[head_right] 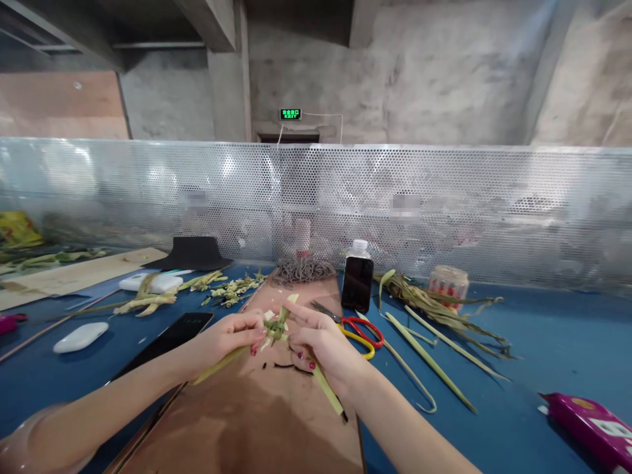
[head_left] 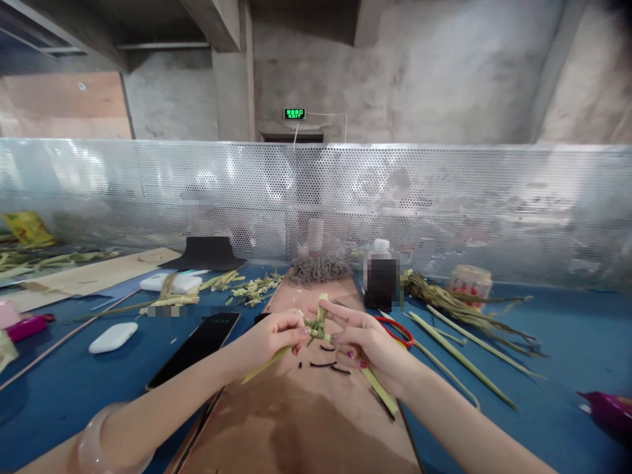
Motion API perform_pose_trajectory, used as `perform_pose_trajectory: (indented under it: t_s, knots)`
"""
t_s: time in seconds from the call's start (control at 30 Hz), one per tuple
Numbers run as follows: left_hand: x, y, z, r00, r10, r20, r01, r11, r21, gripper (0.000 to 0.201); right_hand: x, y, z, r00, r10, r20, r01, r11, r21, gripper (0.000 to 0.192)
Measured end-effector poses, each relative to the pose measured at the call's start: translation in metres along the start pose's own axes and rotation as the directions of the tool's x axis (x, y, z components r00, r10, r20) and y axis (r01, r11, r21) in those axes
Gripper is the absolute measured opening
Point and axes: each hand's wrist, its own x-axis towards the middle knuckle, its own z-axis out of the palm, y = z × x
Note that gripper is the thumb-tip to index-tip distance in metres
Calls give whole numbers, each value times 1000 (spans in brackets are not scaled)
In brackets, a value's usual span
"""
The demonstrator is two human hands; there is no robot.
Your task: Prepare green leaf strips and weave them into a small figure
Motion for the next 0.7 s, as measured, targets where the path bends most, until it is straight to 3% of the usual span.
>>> perform_pose_trajectory:
  t_s: [0.27,0.43,0.6,0.7]
  knots:
    - [-1,-1,-9,995,28,97,-30,999,14,29,-5,-10,6,996,37,-76,-42,997,-64,64]
    - [-1,1,-16,995,51,83,-48,998,-42,29,-7,-19,-2,996,33,-80,-44,988,-148,62]
    - [2,-8,-13,995,23,93,-1,974,-229,25,-8,-17,-10,998,57,-11,-58,975,-214,69]
    - [4,-13,-8,995,-7,100,45,923,-382,24,-9,-16,-8,1000,-5,23,9,981,-196,70]
